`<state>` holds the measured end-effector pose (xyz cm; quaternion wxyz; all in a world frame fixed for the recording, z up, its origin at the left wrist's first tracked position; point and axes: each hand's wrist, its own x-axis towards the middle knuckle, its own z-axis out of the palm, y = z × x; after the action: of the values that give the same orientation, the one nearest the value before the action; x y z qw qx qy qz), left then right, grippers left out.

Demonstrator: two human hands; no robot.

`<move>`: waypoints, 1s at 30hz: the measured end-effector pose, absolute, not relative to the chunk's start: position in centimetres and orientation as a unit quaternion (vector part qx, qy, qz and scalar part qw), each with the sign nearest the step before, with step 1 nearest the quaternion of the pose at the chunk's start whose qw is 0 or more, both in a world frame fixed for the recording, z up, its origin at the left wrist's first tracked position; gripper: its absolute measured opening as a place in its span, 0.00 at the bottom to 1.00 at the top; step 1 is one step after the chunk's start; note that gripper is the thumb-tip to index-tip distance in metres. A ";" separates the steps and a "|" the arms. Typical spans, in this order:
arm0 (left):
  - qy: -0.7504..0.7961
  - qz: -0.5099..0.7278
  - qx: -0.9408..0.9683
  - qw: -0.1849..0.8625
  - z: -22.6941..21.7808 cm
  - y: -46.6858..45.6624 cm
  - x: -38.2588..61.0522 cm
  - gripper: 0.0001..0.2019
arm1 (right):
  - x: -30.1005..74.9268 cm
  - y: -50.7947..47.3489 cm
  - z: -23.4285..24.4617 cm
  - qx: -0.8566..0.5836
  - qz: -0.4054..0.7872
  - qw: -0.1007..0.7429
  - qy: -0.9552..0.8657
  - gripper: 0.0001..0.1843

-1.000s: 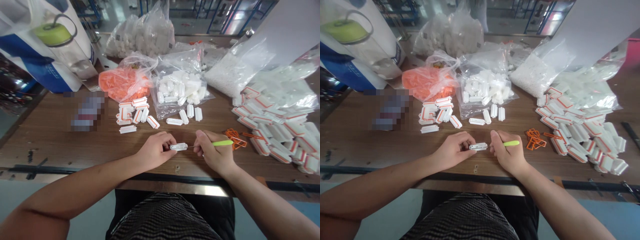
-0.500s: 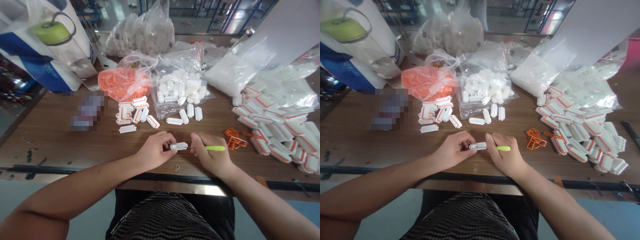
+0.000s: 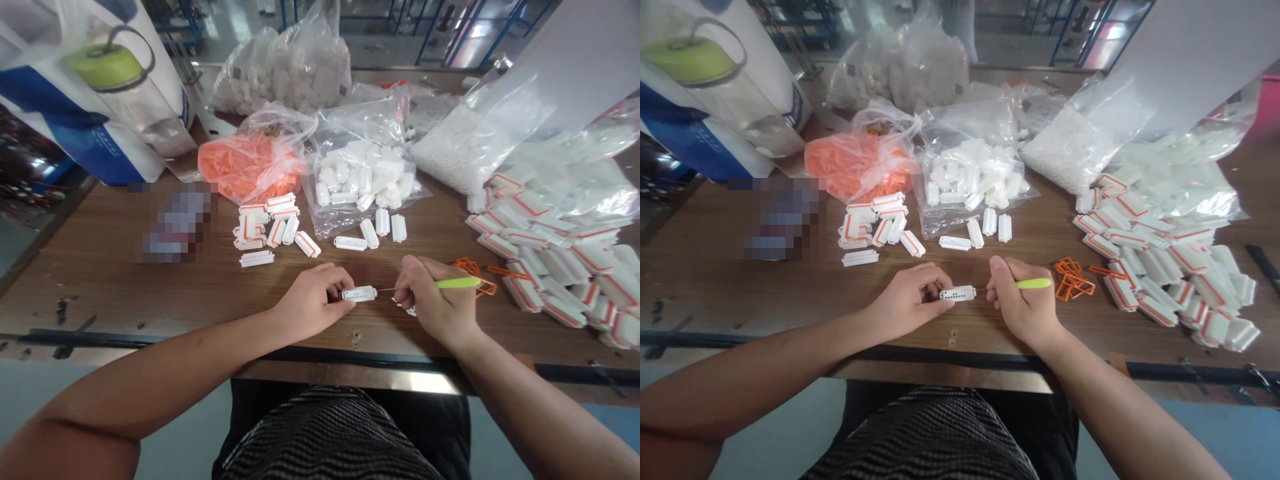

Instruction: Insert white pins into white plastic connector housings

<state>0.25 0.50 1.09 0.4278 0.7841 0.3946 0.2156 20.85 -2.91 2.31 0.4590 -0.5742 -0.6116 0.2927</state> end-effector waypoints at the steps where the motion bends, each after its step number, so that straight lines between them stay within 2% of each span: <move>1: 0.394 0.217 0.784 0.427 1.1 0.5 0.3 0.04 | 20.9 -2.8 2.2 -0.575 0.303 0.460 -0.606 0.26; 19: 0.393 0.219 0.787 0.422 1.1 0.6 0.3 0.04 | 20.6 -2.4 1.8 -0.593 0.338 0.452 -0.574 0.27; 30: 0.396 0.224 0.781 0.427 1.1 0.5 0.2 0.04 | 20.2 -3.2 2.3 -0.542 0.196 0.397 -0.714 0.24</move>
<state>0.22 0.49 1.08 0.4268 0.7813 0.3962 0.2245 20.17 -3.16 2.29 0.3966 -0.5419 -0.7145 0.1964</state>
